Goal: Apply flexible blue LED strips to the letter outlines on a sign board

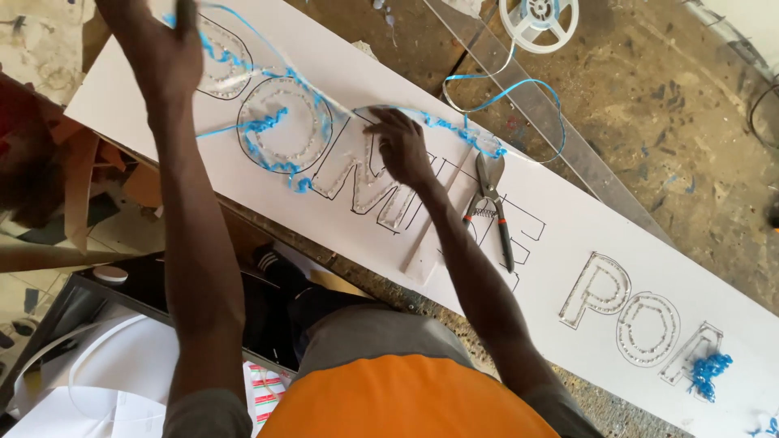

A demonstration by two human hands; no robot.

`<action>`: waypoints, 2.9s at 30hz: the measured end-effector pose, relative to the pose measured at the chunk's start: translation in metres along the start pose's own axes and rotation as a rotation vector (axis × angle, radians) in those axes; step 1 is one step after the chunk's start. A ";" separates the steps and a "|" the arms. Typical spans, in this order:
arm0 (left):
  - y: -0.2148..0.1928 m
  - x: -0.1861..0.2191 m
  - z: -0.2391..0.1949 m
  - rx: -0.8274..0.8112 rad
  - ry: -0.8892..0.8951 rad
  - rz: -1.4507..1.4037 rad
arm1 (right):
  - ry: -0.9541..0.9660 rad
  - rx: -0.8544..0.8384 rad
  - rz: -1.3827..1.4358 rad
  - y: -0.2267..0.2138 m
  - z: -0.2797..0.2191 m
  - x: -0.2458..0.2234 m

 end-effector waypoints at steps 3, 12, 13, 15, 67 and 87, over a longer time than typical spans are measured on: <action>0.015 0.064 -0.020 -0.200 0.104 0.188 | 0.016 -0.026 0.229 0.006 0.035 0.048; 0.142 0.095 -0.144 -0.897 0.194 -0.045 | 0.251 0.410 0.371 0.004 0.015 0.026; 0.148 0.087 -0.152 -0.919 0.181 0.005 | 0.282 0.369 0.396 0.009 0.006 0.028; 0.149 0.077 -0.148 -0.836 0.229 0.023 | 0.206 0.300 0.287 0.008 0.007 0.024; 0.141 0.080 -0.121 -0.609 0.310 0.046 | 0.015 0.114 0.271 0.005 0.029 0.006; 0.109 0.077 -0.139 -0.576 0.320 0.029 | -0.162 0.159 0.191 -0.007 0.020 -0.011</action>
Point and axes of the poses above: each hand's wrist, its own z-axis towards the middle knuckle, its own y-axis out of the palm, x = y × z, the point moved 4 cm from there along z, towards the middle knuckle, and after that the axes turned 2 degrees about x, right-handed, at the moved point
